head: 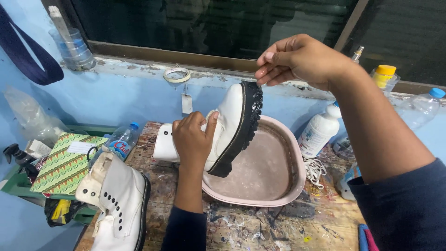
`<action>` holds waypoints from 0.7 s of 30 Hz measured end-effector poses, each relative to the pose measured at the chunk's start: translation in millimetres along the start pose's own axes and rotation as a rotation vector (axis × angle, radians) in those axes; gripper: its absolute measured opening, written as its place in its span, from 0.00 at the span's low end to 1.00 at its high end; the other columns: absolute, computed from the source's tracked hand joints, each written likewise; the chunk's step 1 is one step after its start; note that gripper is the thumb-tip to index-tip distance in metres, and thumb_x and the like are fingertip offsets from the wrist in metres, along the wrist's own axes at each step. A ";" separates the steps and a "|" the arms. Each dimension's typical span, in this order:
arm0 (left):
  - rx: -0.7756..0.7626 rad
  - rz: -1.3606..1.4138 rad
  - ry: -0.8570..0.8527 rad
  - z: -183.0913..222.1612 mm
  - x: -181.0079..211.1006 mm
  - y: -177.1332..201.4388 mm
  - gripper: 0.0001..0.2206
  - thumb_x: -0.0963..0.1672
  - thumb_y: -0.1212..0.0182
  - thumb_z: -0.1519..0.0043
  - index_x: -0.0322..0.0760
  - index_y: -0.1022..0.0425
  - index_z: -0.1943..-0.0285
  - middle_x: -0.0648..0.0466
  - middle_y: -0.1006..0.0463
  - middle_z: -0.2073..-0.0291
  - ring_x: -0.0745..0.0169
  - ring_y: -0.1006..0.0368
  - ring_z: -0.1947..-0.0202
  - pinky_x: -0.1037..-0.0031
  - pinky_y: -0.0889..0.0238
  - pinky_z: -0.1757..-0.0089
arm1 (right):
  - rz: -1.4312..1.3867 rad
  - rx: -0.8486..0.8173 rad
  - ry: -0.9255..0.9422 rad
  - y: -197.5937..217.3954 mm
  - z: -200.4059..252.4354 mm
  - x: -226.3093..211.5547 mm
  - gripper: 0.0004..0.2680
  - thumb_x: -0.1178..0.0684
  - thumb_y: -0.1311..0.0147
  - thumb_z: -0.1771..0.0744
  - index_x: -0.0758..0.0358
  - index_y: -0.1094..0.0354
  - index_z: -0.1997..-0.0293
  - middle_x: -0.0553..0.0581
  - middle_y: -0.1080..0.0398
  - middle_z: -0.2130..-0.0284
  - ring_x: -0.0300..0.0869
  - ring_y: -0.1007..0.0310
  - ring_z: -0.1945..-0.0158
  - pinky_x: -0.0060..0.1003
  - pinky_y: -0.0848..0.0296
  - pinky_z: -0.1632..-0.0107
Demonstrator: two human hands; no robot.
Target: Washing shoelaces in a basin of water and then scrubbing the sole of a boot with a brush and cleaning solution.
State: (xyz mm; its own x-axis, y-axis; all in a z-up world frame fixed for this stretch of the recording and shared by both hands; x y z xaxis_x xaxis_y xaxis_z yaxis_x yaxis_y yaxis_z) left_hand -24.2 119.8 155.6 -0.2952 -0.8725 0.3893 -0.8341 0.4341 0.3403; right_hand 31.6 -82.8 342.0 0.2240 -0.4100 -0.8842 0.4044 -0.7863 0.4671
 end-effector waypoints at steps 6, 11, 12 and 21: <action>-0.070 0.052 0.091 -1.4 -12.2 1.5 0.23 0.57 0.43 0.31 0.45 0.34 0.75 0.56 0.31 0.84 0.55 0.26 0.77 0.68 0.39 0.61 | 0.083 0.174 0.133 -3.2 6.0 81.9 0.09 0.54 0.56 0.28 0.68 0.30 0.52 0.69 0.26 0.63 0.58 0.19 0.58 0.57 0.18 0.58; -0.222 0.163 0.105 -3.0 -13.2 15.0 0.24 0.59 0.45 0.33 0.43 0.30 0.71 0.54 0.27 0.78 0.52 0.24 0.72 0.65 0.40 0.57 | 0.179 -0.231 -0.336 -82.6 -5.5 275.4 0.13 0.55 0.50 0.32 0.72 0.34 0.43 0.68 0.25 0.60 0.53 0.20 0.61 0.43 0.19 0.64; -0.266 0.177 0.096 -3.5 -12.7 16.1 0.24 0.60 0.43 0.35 0.43 0.28 0.70 0.54 0.26 0.75 0.52 0.24 0.69 0.65 0.40 0.55 | 0.254 -0.320 -0.390 -97.7 -6.1 306.6 0.14 0.54 0.48 0.33 0.72 0.34 0.43 0.69 0.24 0.60 0.52 0.19 0.62 0.41 0.18 0.67; -0.664 0.256 0.182 -11.4 -16.0 33.1 0.35 0.55 0.14 0.70 0.30 0.26 0.62 0.40 0.23 0.55 0.36 0.29 0.49 0.53 0.52 0.38 | -0.184 -0.061 -0.519 -80.9 0.7 283.4 0.12 0.51 0.54 0.32 0.69 0.25 0.66 0.64 0.30 0.82 0.47 0.26 0.81 0.34 0.30 0.80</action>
State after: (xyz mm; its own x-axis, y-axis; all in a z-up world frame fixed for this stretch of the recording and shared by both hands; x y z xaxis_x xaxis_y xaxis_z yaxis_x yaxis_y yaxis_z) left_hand -41.8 150.7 170.4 -0.3124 -0.6999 0.6423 -0.2742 0.7138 0.6444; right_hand 61.7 -135.7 53.7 -0.3150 -0.4546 -0.8331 0.4499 -0.8445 0.2906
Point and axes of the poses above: each hand's wrist, its own z-axis away from the middle knuckle, its own y-axis out of the back of the hand, x = y × z, the point moved 6 cm from there along -z, towards the middle knuckle
